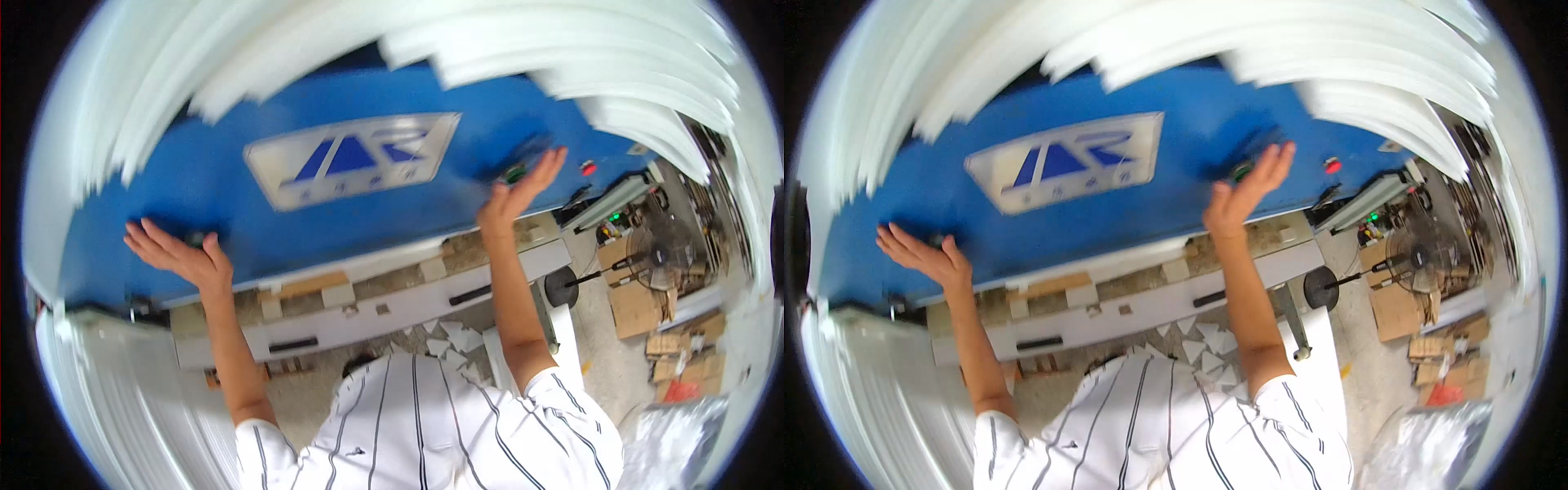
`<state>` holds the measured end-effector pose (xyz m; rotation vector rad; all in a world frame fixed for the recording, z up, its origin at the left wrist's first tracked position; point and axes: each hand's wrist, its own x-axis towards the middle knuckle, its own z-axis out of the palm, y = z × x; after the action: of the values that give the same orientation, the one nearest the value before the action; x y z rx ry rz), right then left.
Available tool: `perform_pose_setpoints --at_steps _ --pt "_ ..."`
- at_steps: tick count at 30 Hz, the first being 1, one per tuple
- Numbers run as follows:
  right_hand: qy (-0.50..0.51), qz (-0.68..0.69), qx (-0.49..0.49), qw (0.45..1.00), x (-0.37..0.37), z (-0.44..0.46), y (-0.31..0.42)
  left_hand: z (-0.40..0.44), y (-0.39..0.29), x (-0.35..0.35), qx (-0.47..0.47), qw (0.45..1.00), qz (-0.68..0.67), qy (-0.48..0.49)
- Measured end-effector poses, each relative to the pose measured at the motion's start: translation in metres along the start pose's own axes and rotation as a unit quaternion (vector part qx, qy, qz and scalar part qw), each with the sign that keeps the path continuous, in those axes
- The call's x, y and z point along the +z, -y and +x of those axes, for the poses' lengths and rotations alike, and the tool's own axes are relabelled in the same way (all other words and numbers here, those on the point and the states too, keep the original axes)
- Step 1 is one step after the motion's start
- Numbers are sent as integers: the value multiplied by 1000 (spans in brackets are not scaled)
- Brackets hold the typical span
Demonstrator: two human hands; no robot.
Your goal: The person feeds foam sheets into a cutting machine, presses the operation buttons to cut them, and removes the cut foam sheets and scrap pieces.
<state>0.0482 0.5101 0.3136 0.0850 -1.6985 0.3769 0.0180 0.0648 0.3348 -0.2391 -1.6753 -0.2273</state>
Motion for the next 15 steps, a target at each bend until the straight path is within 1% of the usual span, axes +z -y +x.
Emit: perform_pose_setpoints --at_steps 2,3,5,9,12,13,15 --pt "-8 -77 -13 997 20 15 -3 1 -4 13 -19 999 49 -16" --pt "-8 -86 -16 996 21 14 -6 0 -2 14 -18 998 50 -20" --pt "-12 -95 -26 995 26 6 -14 -5 -2 20 -13 997 62 -31" --pt "6 -80 -11 997 16 -15 -17 -31 -8 17 -16 997 75 -12" --pt "23 -16 36 999 -6 -12 -1 -45 -5 16 -11 995 97 -7" --pt "30 12 53 998 -19 -5 9 -47 -9 9 -22 995 96 14" --pt "42 192 133 971 -61 5 33 -57 -18 -13 -66 996 21 53"
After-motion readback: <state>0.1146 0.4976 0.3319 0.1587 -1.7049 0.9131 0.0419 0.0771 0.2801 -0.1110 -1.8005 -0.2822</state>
